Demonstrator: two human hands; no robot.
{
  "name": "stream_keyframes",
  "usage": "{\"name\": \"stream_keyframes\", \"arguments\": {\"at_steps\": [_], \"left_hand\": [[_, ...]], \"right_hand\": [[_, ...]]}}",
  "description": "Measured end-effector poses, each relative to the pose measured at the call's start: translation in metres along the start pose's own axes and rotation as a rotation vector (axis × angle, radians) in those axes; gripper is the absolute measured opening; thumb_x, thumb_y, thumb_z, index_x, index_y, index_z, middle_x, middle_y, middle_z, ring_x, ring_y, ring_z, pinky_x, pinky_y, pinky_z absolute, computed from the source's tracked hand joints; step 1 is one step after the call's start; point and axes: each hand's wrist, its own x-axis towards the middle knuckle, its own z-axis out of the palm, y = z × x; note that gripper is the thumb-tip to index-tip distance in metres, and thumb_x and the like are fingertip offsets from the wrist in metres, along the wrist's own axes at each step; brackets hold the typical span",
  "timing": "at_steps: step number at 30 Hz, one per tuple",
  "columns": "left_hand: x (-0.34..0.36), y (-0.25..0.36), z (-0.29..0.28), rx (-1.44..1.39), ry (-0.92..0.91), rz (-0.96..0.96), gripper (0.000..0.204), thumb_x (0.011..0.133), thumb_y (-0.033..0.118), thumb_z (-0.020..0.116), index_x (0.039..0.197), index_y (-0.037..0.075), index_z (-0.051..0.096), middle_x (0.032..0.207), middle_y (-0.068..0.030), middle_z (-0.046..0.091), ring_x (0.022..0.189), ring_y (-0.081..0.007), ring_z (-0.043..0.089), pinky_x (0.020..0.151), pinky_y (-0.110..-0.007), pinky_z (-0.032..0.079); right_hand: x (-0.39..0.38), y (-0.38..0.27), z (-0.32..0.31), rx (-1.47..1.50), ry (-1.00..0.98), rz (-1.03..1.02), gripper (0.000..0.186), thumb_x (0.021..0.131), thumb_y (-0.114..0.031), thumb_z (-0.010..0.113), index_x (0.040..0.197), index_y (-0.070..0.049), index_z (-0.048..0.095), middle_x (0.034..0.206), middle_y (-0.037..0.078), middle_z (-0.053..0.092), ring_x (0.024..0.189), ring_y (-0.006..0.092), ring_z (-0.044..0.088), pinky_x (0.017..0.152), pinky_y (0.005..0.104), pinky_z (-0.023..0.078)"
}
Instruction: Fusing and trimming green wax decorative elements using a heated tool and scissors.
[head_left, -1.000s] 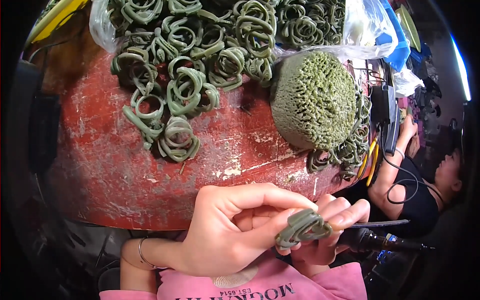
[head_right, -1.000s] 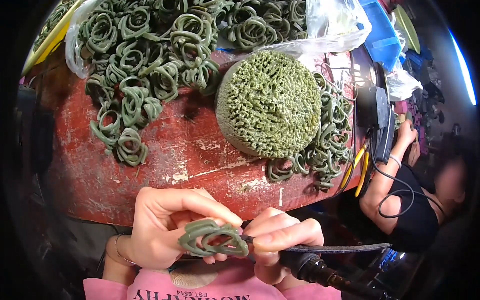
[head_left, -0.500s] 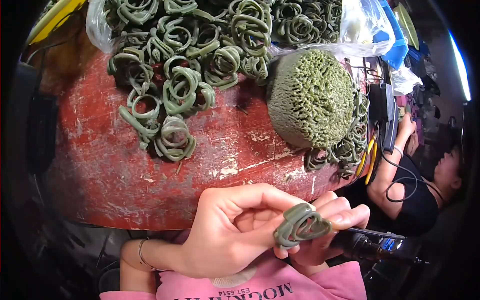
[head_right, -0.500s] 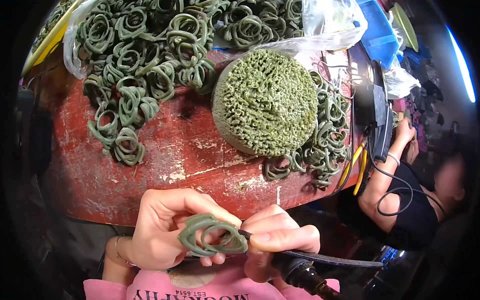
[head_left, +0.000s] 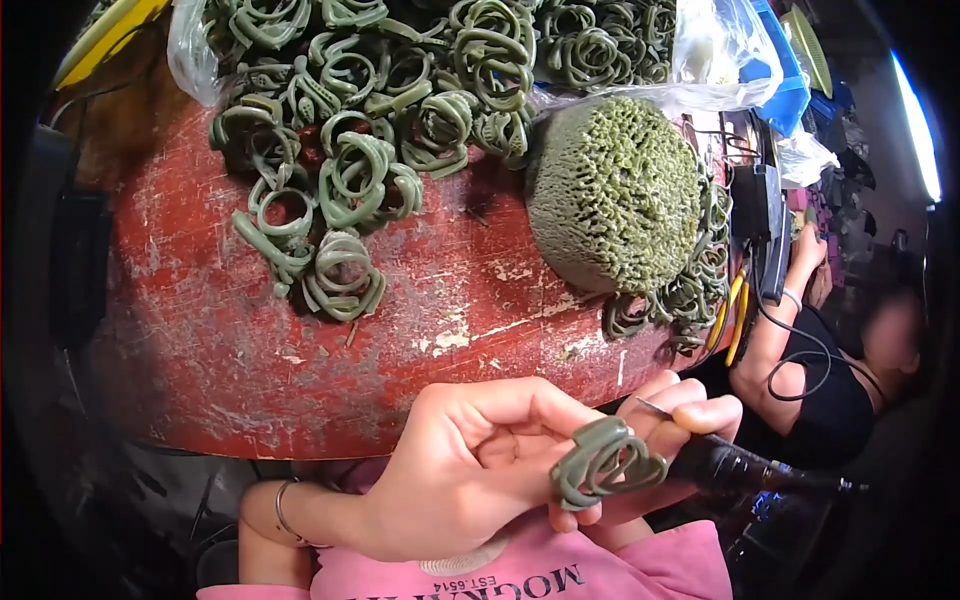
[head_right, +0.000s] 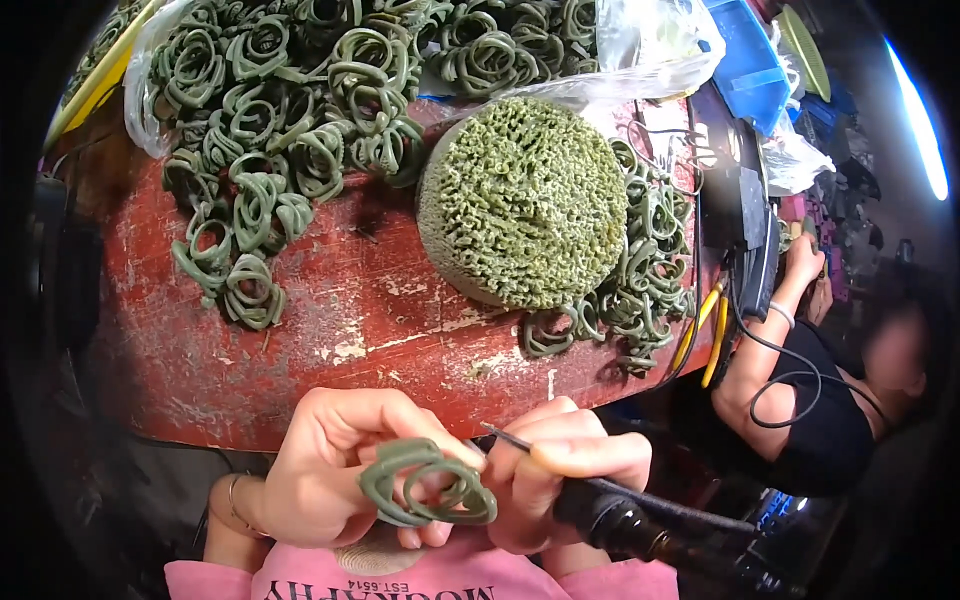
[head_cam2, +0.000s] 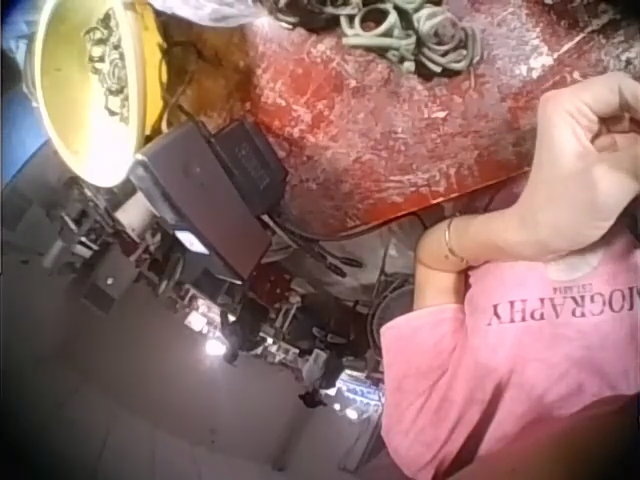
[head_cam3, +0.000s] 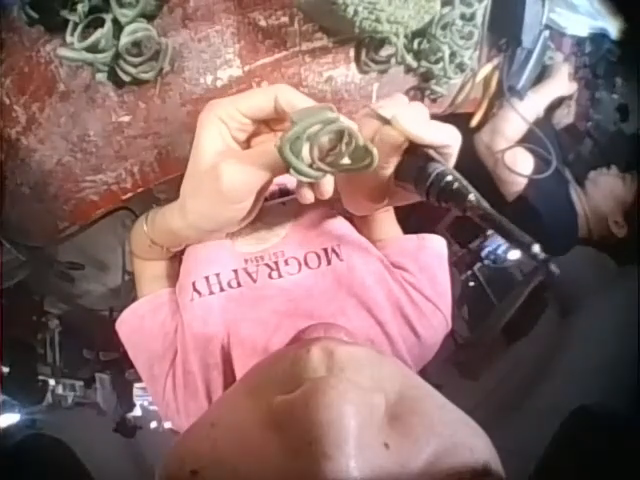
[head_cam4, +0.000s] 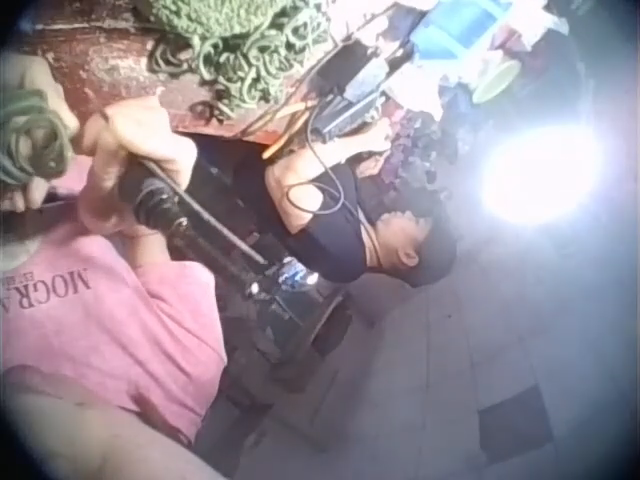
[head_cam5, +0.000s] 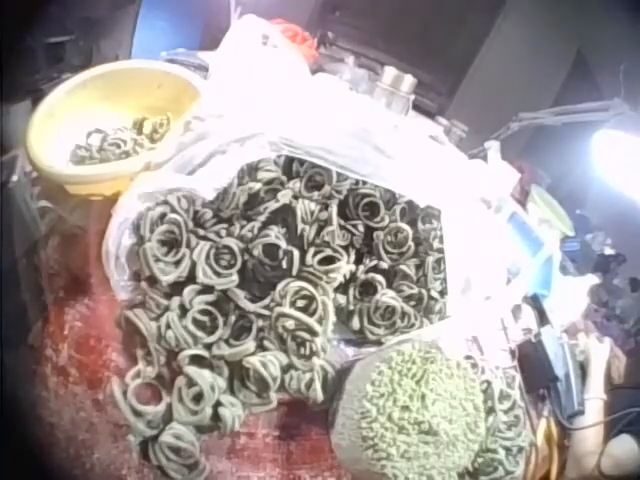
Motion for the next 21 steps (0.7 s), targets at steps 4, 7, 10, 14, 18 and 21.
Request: {"name": "stream_keyframes", "arguments": {"at_steps": [4,7,10,14,18,21], "left_hand": [[0.002,-0.001,-0.004,0.033,0.025,0.019,0.023,0.076,0.008,0.058,0.092,-0.006,0.052,0.077,-0.0158,0.058,0.058,-0.0161,0.057,0.045,-0.022,0.045],[0.003,0.001,-0.002,0.037,0.033,0.001,0.023,0.076,0.008,0.058,0.092,-0.007,0.051,0.076,-0.0153,0.058,0.058,-0.0159,0.057,0.045,-0.022,0.045],[0.004,0.002,-0.001,0.052,0.059,0.012,0.023,0.076,0.007,0.057,0.093,-0.007,0.051,0.076,-0.0148,0.058,0.058,-0.0158,0.057,0.046,-0.022,0.046],[0.005,0.0,-0.002,0.054,0.075,0.021,0.023,0.077,0.006,0.056,0.094,-0.007,0.05,0.076,-0.0148,0.058,0.057,-0.016,0.058,0.046,-0.022,0.046],[0.008,-0.003,-0.001,0.066,0.045,0.029,0.022,0.077,0.005,0.055,0.094,-0.007,0.049,0.077,-0.0157,0.057,0.057,-0.0163,0.058,0.046,-0.022,0.046],[0.008,-0.005,-0.002,0.066,0.052,0.029,0.019,0.077,0.004,0.054,0.092,-0.007,0.048,0.078,-0.0168,0.057,0.058,-0.0171,0.058,0.047,-0.023,0.046]], "right_hand": [[-0.005,-0.005,-0.002,0.013,0.014,0.061,0.017,0.081,-0.011,0.052,0.086,-0.006,0.036,0.062,0.006,0.05,0.049,0.0134,0.048,0.047,0.0233,0.04],[-0.004,-0.006,-0.007,-0.018,-0.056,0.071,0.017,0.08,-0.009,0.052,0.088,-0.006,0.038,0.064,0.007,0.05,0.05,0.0138,0.048,0.048,0.0241,0.04],[-0.007,-0.004,-0.007,0.081,-0.096,0.118,0.015,0.08,-0.006,0.052,0.088,-0.006,0.039,0.065,0.007,0.051,0.05,0.0144,0.048,0.049,0.0245,0.041],[-0.006,0.001,-0.005,0.171,-0.103,0.125,0.013,0.078,-0.002,0.051,0.087,-0.005,0.041,0.067,0.008,0.052,0.052,0.0152,0.049,0.05,0.0251,0.042],[-0.006,0.003,-0.012,0.106,-0.106,0.116,0.014,0.077,0.0,0.049,0.087,-0.004,0.041,0.069,0.008,0.052,0.052,0.0153,0.05,0.05,0.0254,0.042],[-0.005,0.003,-0.011,0.069,-0.091,0.079,0.014,0.076,0.001,0.049,0.087,-0.004,0.041,0.069,0.009,0.052,0.052,0.0153,0.05,0.05,0.0255,0.043]]}}
